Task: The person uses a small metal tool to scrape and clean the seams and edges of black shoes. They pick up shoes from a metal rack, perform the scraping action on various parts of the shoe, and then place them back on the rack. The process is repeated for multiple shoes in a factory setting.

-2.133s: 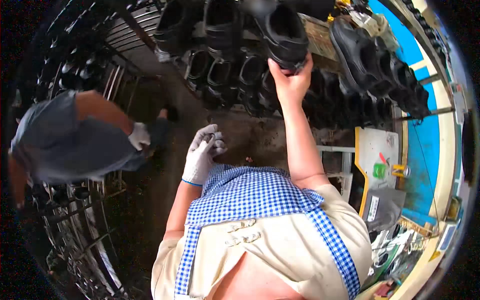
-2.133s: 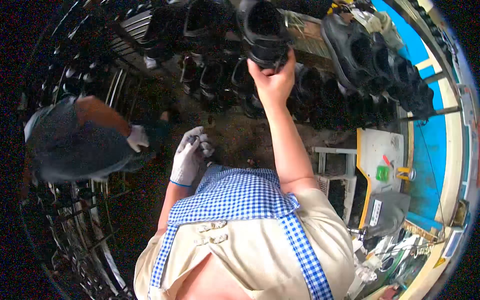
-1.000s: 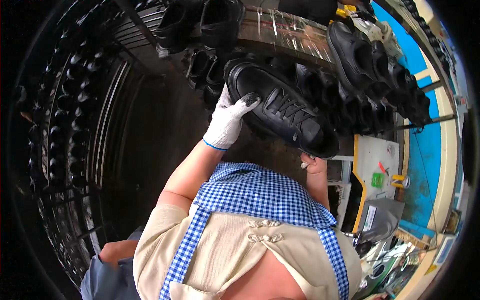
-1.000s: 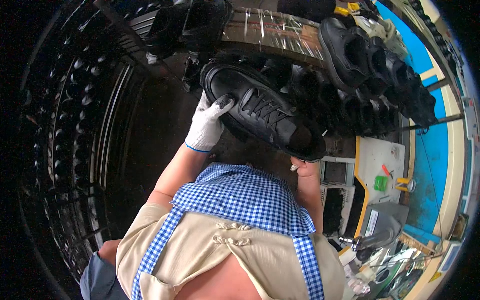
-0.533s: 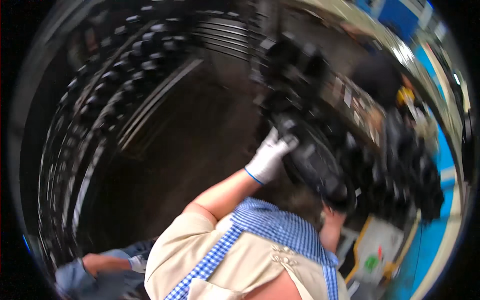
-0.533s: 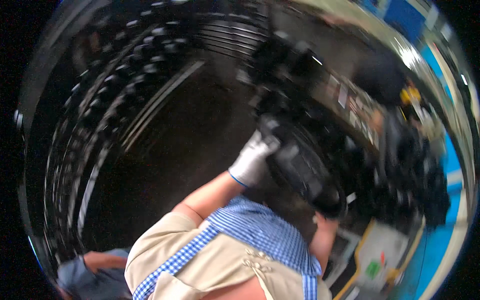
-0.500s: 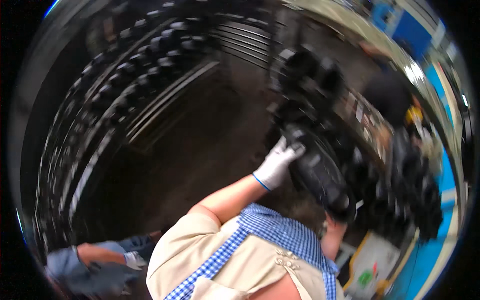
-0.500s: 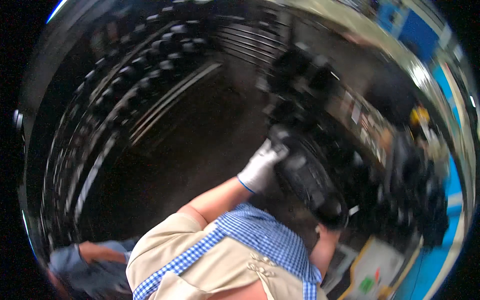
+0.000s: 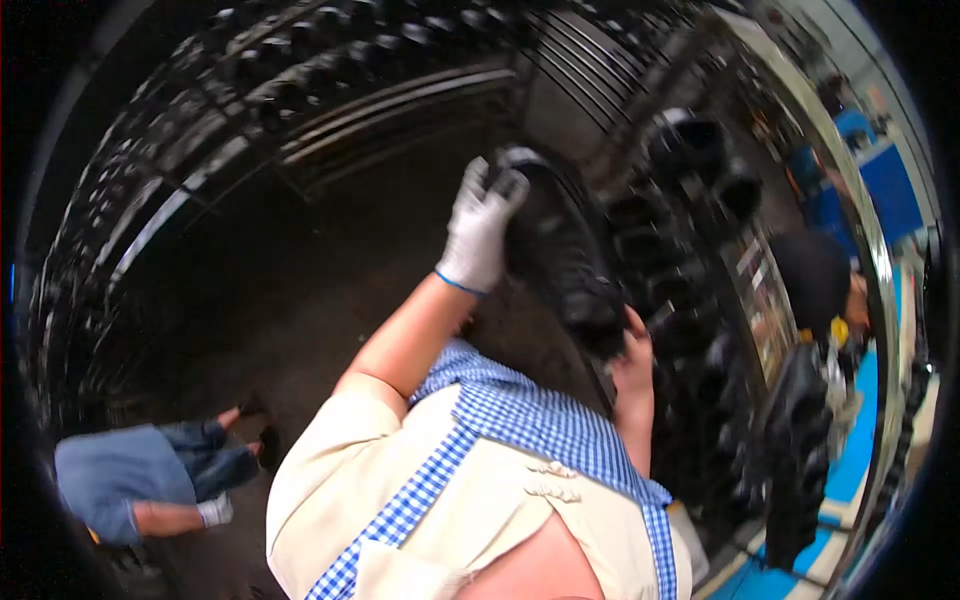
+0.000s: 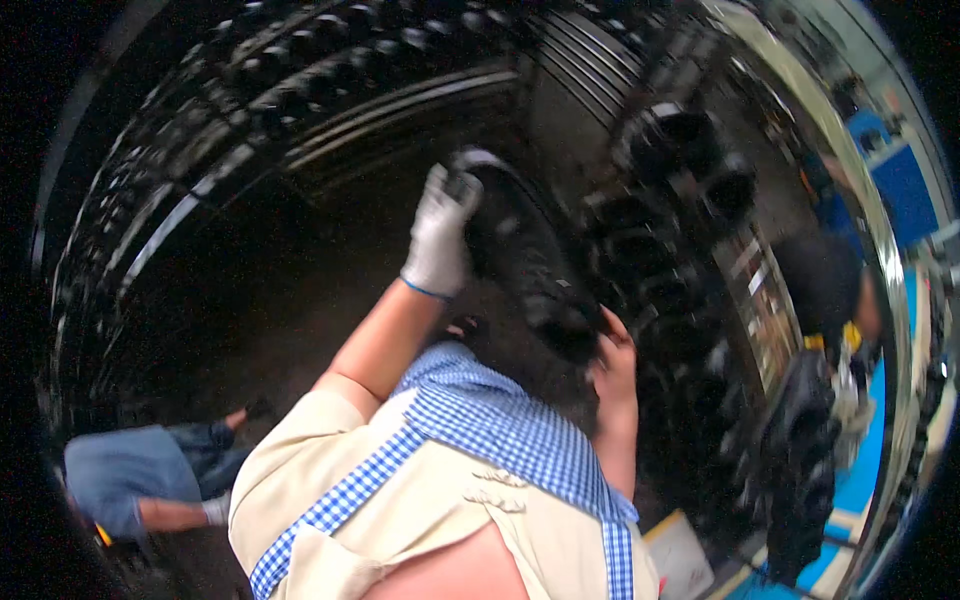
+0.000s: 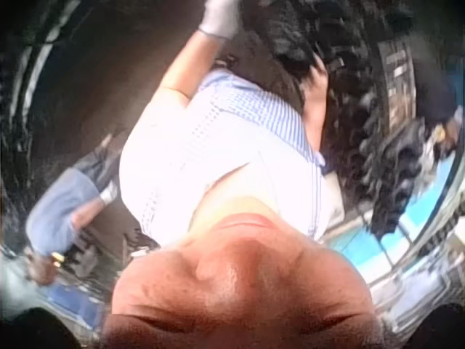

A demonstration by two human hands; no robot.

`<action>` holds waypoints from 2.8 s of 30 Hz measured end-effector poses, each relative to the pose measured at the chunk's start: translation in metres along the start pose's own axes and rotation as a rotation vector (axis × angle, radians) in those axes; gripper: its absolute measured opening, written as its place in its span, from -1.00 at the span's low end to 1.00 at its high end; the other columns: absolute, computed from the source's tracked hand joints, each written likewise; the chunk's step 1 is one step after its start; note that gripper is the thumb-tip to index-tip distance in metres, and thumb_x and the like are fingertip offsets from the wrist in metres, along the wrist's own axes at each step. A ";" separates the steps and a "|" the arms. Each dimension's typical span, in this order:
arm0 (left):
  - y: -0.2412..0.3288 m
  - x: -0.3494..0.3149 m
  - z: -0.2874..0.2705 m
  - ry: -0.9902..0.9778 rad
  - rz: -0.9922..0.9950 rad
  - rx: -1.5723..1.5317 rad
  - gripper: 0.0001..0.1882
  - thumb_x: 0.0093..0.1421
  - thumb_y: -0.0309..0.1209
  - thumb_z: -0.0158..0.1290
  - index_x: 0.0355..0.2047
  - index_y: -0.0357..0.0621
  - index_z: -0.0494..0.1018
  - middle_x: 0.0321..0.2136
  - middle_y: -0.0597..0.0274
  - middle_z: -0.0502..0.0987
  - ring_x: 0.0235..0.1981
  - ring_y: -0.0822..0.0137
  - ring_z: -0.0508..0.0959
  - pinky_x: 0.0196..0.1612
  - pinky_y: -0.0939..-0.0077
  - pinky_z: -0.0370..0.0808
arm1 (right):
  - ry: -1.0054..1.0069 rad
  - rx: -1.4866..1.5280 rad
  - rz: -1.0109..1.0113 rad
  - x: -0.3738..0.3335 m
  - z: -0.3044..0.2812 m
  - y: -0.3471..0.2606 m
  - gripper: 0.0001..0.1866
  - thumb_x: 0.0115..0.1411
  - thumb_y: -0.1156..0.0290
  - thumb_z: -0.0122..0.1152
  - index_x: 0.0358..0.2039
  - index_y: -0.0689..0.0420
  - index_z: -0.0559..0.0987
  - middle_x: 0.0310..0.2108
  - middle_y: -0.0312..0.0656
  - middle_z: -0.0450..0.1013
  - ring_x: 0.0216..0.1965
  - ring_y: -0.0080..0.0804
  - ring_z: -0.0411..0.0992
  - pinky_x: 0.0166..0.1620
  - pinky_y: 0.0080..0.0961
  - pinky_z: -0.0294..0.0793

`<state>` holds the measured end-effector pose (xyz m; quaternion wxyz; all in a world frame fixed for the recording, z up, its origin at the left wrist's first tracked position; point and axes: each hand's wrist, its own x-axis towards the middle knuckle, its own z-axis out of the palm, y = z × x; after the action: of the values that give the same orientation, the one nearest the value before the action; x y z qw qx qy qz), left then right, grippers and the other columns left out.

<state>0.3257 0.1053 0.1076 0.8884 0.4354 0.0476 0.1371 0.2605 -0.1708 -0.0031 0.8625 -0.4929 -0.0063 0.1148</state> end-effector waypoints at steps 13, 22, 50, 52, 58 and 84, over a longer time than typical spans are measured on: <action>-0.021 0.005 0.092 -1.161 -0.288 0.539 -0.34 -0.08 -0.30 0.32 0.04 -0.28 0.42 -0.18 0.24 0.55 -0.11 0.43 0.50 0.03 0.47 0.44 | -0.042 -1.229 -0.909 -0.018 0.067 -0.169 -0.72 -0.01 0.62 0.35 -0.23 0.09 0.67 -0.39 -0.25 0.49 -0.53 -0.47 0.47 -0.50 -0.61 0.43; -0.082 -0.006 0.150 -1.712 -0.709 0.449 -0.31 -0.08 -0.15 0.38 -0.02 -0.34 0.45 -0.22 0.31 0.55 -0.15 0.50 0.49 -0.01 0.50 0.45 | 0.067 -1.916 -0.578 -0.091 0.067 -0.177 -0.86 -0.07 0.35 0.30 -0.55 0.09 0.53 -0.43 -0.25 0.40 -0.47 -0.31 0.53 -0.43 -0.41 0.54; -0.141 -0.165 0.190 -2.959 -0.366 -0.167 -0.62 -0.01 -0.39 0.29 -0.16 -0.20 0.54 -0.31 0.32 0.56 -0.24 0.54 0.48 -0.09 0.56 0.42 | 1.363 -1.492 -0.121 -0.223 0.174 -0.031 -0.77 -0.13 0.35 0.27 -0.55 0.13 0.40 -0.50 -0.19 0.38 -0.50 -0.11 0.44 -0.46 -0.22 0.40; -0.142 -0.169 0.191 -2.904 -0.529 -0.069 -0.62 0.01 -0.40 0.25 -0.13 -0.20 0.53 -0.29 0.29 0.56 -0.22 0.48 0.49 -0.06 0.50 0.43 | 1.384 -1.397 -0.253 -0.229 0.171 -0.033 -0.79 -0.14 0.42 0.28 -0.54 0.13 0.39 -0.51 -0.21 0.37 -0.52 -0.17 0.43 -0.48 -0.27 0.39; -0.150 -0.153 0.200 -2.782 -0.894 -0.129 -0.47 -0.03 -0.35 0.31 -0.05 -0.32 0.47 -0.18 0.25 0.54 -0.13 0.44 0.49 0.01 0.52 0.42 | 1.351 -1.018 -0.437 -0.233 0.152 -0.040 -0.82 -0.09 0.55 0.22 -0.52 0.16 0.37 -0.54 -0.36 0.27 -0.57 -0.63 0.21 -0.53 -0.63 0.20; -0.222 -0.177 0.167 -1.295 -1.794 0.025 -0.37 0.29 0.07 -0.07 0.18 -0.13 0.30 0.16 0.11 0.39 0.18 0.08 0.37 0.29 0.06 0.24 | 1.689 -0.378 -0.937 -0.230 0.138 0.048 0.08 -0.10 0.44 0.54 0.32 0.19 0.01 0.15 -0.18 0.29 0.05 -0.47 0.34 0.08 -0.47 0.37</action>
<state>0.2348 -0.2017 0.0294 0.5179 0.2412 -0.1264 -0.8109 0.0104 -0.0773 0.0503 0.4485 -0.4903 0.3991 -0.6318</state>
